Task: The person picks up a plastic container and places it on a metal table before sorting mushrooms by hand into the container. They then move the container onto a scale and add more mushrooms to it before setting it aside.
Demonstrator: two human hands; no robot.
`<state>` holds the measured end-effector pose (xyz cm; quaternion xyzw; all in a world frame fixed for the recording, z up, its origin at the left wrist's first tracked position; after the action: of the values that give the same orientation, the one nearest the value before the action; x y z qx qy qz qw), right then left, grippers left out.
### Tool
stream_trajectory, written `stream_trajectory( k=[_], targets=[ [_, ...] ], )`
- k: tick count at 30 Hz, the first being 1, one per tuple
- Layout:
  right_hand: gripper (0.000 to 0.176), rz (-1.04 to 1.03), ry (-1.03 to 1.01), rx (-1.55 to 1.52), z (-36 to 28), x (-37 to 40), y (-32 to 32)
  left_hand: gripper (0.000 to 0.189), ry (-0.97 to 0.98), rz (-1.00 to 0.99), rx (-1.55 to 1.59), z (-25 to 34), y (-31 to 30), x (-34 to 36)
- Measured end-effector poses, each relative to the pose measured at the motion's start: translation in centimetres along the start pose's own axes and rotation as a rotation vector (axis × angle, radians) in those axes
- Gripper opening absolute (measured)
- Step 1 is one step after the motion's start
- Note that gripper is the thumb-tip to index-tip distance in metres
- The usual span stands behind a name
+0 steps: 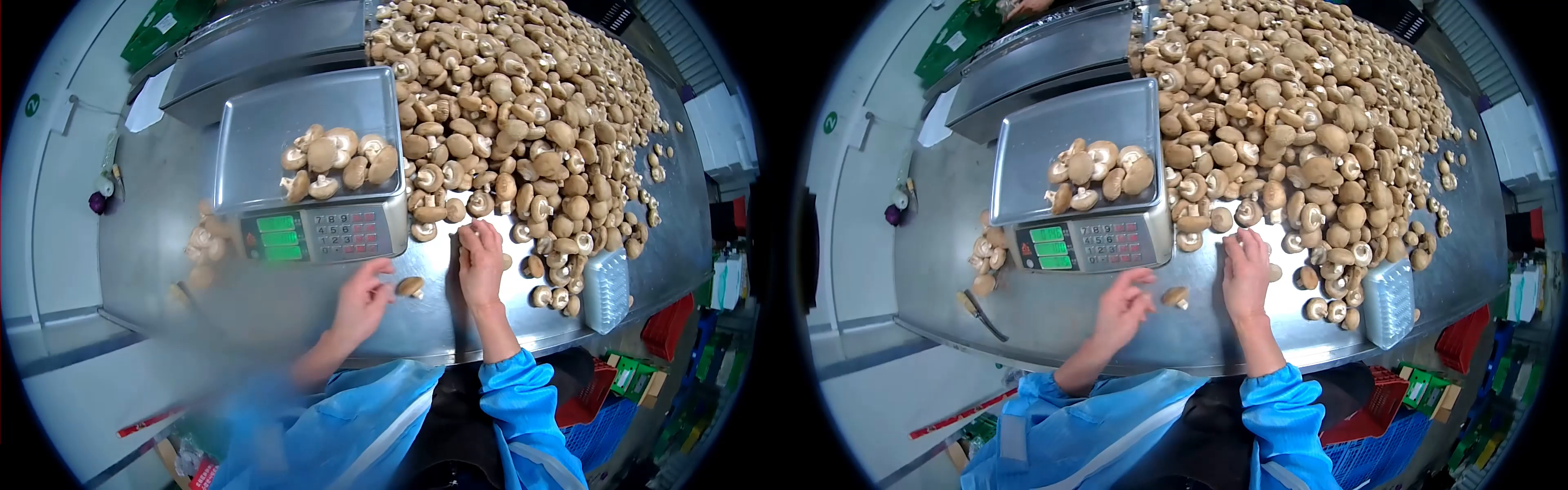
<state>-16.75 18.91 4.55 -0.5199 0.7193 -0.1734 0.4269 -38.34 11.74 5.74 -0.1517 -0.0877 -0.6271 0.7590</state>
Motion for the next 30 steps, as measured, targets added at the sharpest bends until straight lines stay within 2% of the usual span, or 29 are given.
stream_trajectory(
  k=[1, 3, 4, 5, 7, 10, 13, 17, 20, 24, 30],
  targets=[
    [0.038, 0.003, 0.081, -0.080, -0.6, -0.2, -0.8, 0.040, -0.032, -0.026, 0.066, -0.4, 1.0, 0.1],
    [0.041, -0.030, 0.114, -0.241, -3.5, -1.0, -3.3, 0.039, -0.101, -0.086, 0.200, -0.7, 2.5, 0.2],
    [0.042, -0.046, 0.133, -0.319, -4.7, -1.0, -4.0, 0.043, -0.196, -0.102, 0.327, -0.6, 2.9, 0.0],
    [0.045, -0.038, 0.068, -0.360, -5.5, -0.4, -4.2, 0.045, -0.308, -0.101, 0.521, -0.3, 3.3, -0.2],
    [0.050, -0.153, 0.051, -0.492, -7.6, 0.8, -4.3, 0.043, -0.455, -0.100, 0.824, 1.4, 3.8, -0.6],
    [0.057, -0.236, -0.081, -0.525, -10.0, 1.3, -4.0, 0.035, -0.381, -0.086, 0.772, 2.2, 2.9, -1.4],
    [0.056, -0.140, -0.046, -0.549, -9.8, 1.0, -4.7, 0.032, -0.095, 0.077, 0.446, 6.2, 0.7, -3.0],
    [0.039, -0.149, 0.094, -0.478, -7.2, 0.7, -4.6, 0.038, 0.802, 0.406, -0.372, 13.2, -2.1, -7.3],
    [0.033, -0.195, 0.130, -0.435, -6.2, 1.2, -4.6, 0.044, 1.107, 0.349, -0.890, 14.5, -1.5, -11.2],
    [0.028, -0.264, 0.180, -0.408, -5.4, 2.9, -5.1, 0.063, 1.151, 0.241, -1.105, 13.1, -0.5, -13.1],
    [0.021, -0.140, 0.235, -0.336, -3.4, 3.3, -6.7, 0.066, 1.147, 0.317, -0.895, 13.0, -1.1, -13.2]
  ],
)
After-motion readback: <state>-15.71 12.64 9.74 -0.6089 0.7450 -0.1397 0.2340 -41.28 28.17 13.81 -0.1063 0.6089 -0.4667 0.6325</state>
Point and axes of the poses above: each hand's wrist, its own x-axis away from the middle knuckle, its own y-axis out of the palm, z = x × y, the point moved 2 cm from there along -x, towards the middle knuckle, and after that the axes turned 15 degrees about z, right-handed, at the moved point
